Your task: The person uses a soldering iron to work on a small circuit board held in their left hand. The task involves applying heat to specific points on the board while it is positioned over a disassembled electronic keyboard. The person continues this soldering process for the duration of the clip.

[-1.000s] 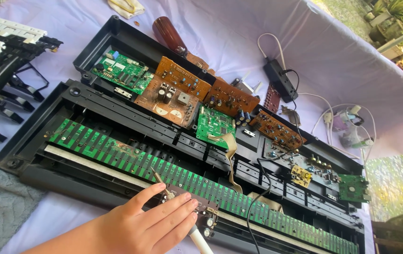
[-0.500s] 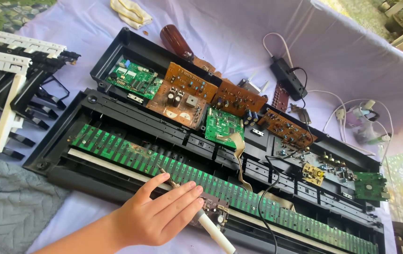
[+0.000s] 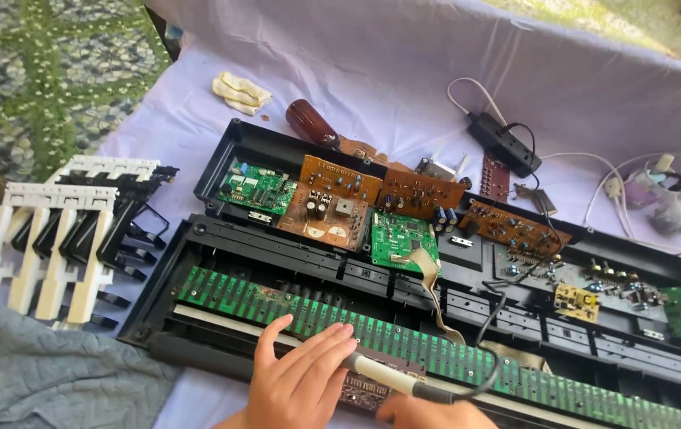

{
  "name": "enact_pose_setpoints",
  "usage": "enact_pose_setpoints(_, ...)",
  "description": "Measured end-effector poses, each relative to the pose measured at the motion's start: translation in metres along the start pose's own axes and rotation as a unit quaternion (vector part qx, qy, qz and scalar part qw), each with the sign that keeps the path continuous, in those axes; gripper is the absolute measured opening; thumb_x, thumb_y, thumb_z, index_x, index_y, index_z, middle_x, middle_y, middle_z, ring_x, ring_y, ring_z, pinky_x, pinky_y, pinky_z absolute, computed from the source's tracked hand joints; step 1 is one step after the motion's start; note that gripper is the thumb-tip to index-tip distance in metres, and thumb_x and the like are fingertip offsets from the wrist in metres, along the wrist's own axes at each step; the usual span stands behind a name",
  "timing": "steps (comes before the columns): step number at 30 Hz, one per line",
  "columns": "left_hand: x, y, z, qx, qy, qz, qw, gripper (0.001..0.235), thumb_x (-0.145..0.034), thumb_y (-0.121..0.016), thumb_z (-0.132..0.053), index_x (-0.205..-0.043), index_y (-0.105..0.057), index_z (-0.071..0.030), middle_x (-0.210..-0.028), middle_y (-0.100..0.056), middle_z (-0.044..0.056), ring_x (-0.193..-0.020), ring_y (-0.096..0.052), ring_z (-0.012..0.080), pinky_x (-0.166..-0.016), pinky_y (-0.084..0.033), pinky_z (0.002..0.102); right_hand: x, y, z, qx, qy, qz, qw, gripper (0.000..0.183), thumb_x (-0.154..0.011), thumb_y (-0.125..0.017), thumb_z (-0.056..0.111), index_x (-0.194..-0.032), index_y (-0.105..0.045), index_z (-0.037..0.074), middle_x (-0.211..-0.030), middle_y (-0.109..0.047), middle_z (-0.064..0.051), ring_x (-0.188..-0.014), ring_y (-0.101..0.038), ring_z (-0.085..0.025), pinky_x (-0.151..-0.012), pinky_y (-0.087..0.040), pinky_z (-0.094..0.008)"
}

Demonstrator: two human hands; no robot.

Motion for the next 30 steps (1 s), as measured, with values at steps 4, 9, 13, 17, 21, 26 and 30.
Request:
enact_pose_setpoints(4,0.001,-0.001,0.0,0.016,0.014,0.0,1.0,0.016,-0.1,-0.06,-0.014,-0.111,-0.071,-0.01,-0.114,-0.08,0.003,-0.105,-0.08,0.0135,-0.106,-0.039,0.05,-0.006,0.029,0.022,-0.386,0.196,-0.031,0.901,0.047,-0.088,-0.069,0.038,-0.135,-0.066,0.035,-0.109,-0.082,0.014,-0.086,-0.074,0.002,-0.063,-0.06,-0.019)
enact_pose_setpoints(9,0.005,-0.003,-0.005,0.005,-0.002,-0.011,1.0,0.015,-0.1,-0.062,-0.014,-0.111,-0.071,-0.011,-0.112,-0.08,0.001,-0.102,-0.081,0.0122,-0.103,-0.04,0.05,0.036,0.086,0.056,-0.383,0.395,-0.199,0.811,0.039,-0.096,-0.066,0.027,-0.132,-0.068,0.013,-0.108,-0.071,-0.006,-0.096,-0.07,-0.02,-0.086,-0.056,-0.033)
enact_pose_setpoints(13,0.007,-0.003,-0.008,-0.009,-0.025,0.0,1.0,0.016,-0.101,-0.062,-0.017,-0.112,-0.071,-0.011,-0.116,-0.079,0.001,-0.104,-0.079,0.0098,-0.103,-0.04,0.052,0.043,0.097,0.063,-0.358,0.497,-0.291,0.735,0.022,-0.096,-0.068,0.015,-0.116,-0.073,0.007,-0.1,-0.069,-0.01,-0.086,-0.069,-0.021,-0.079,-0.059,-0.03)
enact_pose_setpoints(17,-0.003,0.006,0.014,-0.037,0.055,0.05,0.997,0.033,-0.102,-0.057,-0.039,-0.122,-0.068,-0.016,-0.128,-0.074,-0.001,-0.123,-0.068,0.0199,-0.11,-0.033,0.055,0.031,0.108,0.039,-0.411,0.463,-0.337,0.709,0.023,-0.101,-0.059,0.027,-0.106,-0.067,0.006,-0.081,-0.068,-0.004,-0.066,-0.069,-0.014,-0.062,-0.054,-0.027)
enact_pose_setpoints(21,-0.008,0.006,0.06,-0.02,0.177,0.09,0.98,0.031,-0.1,-0.051,-0.033,-0.12,-0.067,-0.016,-0.132,-0.07,0.001,-0.131,-0.059,0.0267,-0.11,-0.034,0.048,-0.014,0.115,0.008,-0.517,0.414,-0.336,0.669,0.029,-0.108,-0.044,0.029,-0.101,-0.061,0.008,-0.095,-0.06,-0.004,-0.053,-0.061,-0.013,-0.051,-0.048,-0.026)
enact_pose_setpoints(26,0.016,-0.031,0.08,0.028,0.184,0.211,0.96,0.034,-0.097,-0.057,-0.046,-0.105,-0.074,-0.017,-0.121,-0.075,-0.001,-0.126,-0.061,0.0267,-0.107,-0.034,0.05,-0.056,0.136,0.043,-0.462,0.406,-0.273,0.739,0.027,-0.103,-0.049,0.025,-0.091,-0.065,0.008,-0.06,-0.055,0.0,-0.045,-0.05,-0.011,-0.043,-0.04,-0.026)
enact_pose_setpoints(30,0.026,-0.052,0.063,0.1,0.088,0.327,0.936,0.059,-0.094,-0.061,-0.062,-0.124,-0.064,-0.012,-0.144,-0.059,0.009,-0.141,-0.042,0.0343,-0.114,-0.021,0.059,-0.067,0.134,0.057,-0.456,0.452,-0.255,0.724,0.032,-0.105,-0.049,0.032,-0.092,-0.062,0.006,-0.055,-0.048,0.001,-0.044,-0.043,-0.01,-0.043,-0.034,-0.026)
Point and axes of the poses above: each hand's wrist, its own x-axis away from the middle knuckle, its own y-axis out of the back of the hand, z = x × y, the point moved 10 cm from there along -x, towards the middle knuckle
